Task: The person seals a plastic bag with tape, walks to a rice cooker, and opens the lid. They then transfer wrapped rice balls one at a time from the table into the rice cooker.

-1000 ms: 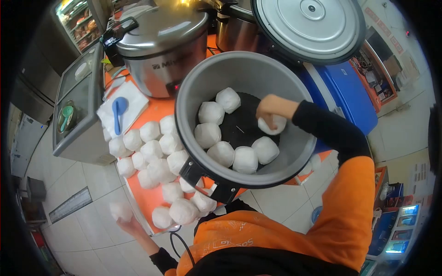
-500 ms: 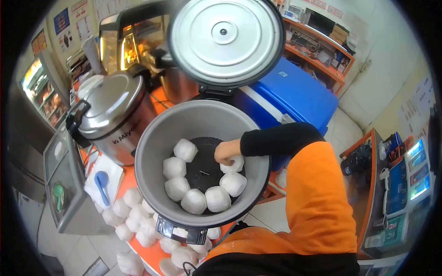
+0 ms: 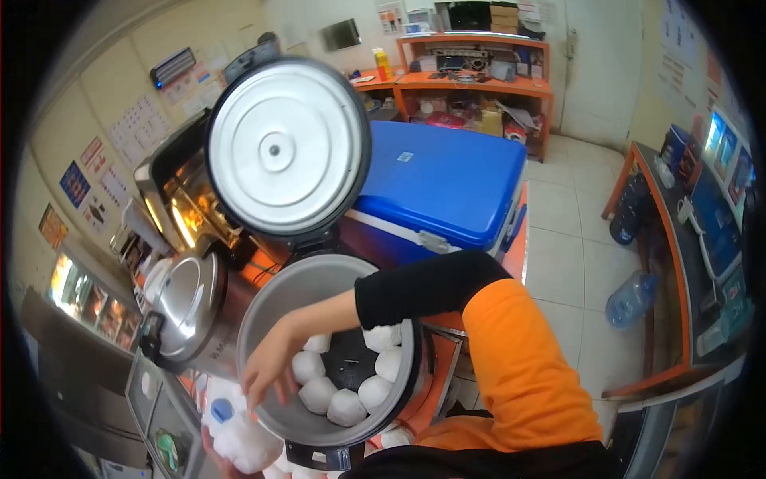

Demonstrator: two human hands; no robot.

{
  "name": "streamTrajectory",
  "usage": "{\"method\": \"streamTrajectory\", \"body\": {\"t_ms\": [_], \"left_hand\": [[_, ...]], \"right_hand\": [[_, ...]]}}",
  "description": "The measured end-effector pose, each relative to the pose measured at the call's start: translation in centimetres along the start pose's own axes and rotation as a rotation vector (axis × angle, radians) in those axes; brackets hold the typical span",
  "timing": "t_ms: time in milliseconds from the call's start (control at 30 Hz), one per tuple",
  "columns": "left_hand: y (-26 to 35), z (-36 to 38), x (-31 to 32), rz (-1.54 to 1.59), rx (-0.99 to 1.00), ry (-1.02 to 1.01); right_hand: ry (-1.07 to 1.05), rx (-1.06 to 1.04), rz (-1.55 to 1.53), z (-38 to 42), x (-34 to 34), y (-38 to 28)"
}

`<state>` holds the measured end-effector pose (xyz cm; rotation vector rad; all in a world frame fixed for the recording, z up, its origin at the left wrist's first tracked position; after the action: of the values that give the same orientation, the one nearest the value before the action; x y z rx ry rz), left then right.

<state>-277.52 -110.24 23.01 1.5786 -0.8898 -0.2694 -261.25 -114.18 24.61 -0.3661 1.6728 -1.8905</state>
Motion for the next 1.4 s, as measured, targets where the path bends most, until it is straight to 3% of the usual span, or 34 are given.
{"method": "streamTrajectory", "body": {"t_ms": [100,133,200,233,267,333,433,533,667,733,833,933,1067,1100,1133,1200,1233,1267,1333,1367,1400], "left_hand": [[-1.0,-2.8,2.7,-0.007,-0.006,-0.063],[-1.0,-3.1,4.7,-0.098,-0.061,-0.021],[-0.6,-4.2,6.8,-0.239,0.042,-0.049],[-0.3,-4.3,7.9,-0.308,-0.032,-0.045],[0.1,-4.8,10.3,-0.261,-0.055,-0.147],[1.4,-5.4,10.2,-0.455,0.172,-0.096],[5.1,-3.5,8.2,-0.271,0.325,0.110],[6.1,0.2,3.4,-0.218,0.438,0.326],[3.4,6.2,-3.4,-0.194,0.314,0.629],[1.9,9.0,-5.9,-0.198,0.255,0.748],[0.4,13.9,-9.4,-0.285,0.152,0.963],[-0.9,18.0,-12.0,-0.279,0.095,1.096],[-0.9,20.7,-13.3,-0.326,0.081,1.182],[-1.0,20.9,-13.7,-0.326,0.082,1.194],[-1.1,21.4,-14.3,-0.332,0.085,1.217],[-3.0,21.5,-16.4,-0.419,0.013,1.107],[-4.9,21.6,-18.3,-0.591,-0.004,0.982],[-6.6,20.7,-18.9,-0.386,-0.076,0.938],[-11.5,19.4,-21.7,-0.496,-0.363,0.779],[-14.7,19.1,-24.1,-0.627,-0.345,0.695],[-18.5,19.3,-27.1,-0.721,-0.347,0.665]], "right_hand": [[0.010,-0.040,0.008,0.8,1.6,-1.7],[0.103,-0.048,0.100,1.0,0.6,-1.5],[0.200,-0.087,0.332,1.1,-2.0,-0.8],[0.213,-0.131,0.467,0.8,-3.4,-0.7],[0.278,-0.075,0.437,3.1,-4.3,-1.8],[0.312,-0.077,0.676,3.4,-6.5,-1.8],[0.252,0.275,1.167,3.1,-7.4,1.1],[0.055,0.544,1.574,0.8,-8.8,9.4],[-0.395,0.903,1.569,-0.1,-10.9,21.1],[-0.481,1.072,1.503,0.7,-11.2,23.4],[-0.185,0.887,1.760,0.4,-11.0,22.8],[0.032,0.809,1.533,0.8,-10.9,23.8],[0.154,0.434,1.560,1.3,-9.5,23.9],[0.054,0.392,1.678,1.4,-9.1,24.9],[0.067,0.400,1.585,1.7,-9.1,24.6],[0.033,0.272,1.473,1.6,-9.1,24.6],[0.165,0.374,1.368,2.1,-9.4,23.4],[0.110,0.539,1.348,2.1,-9.8,23.9],[-0.007,0.741,1.326,2.4,-10.1,24.5],[-0.049,0.886,1.351,2.4,-10.1,24.2],[-0.042,0.894,1.368,2.0,-9.5,21.8]]}}
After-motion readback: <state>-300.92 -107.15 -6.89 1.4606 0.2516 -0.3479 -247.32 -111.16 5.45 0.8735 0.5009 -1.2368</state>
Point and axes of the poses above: each hand's wrist, its own z-axis away from the middle knuckle, its own x-axis out of the palm, y = z × x, the point moved 8 cm from there along -z, towards the middle knuckle, and after that the axes turned 1 degree about z, right-handed, at the moved point
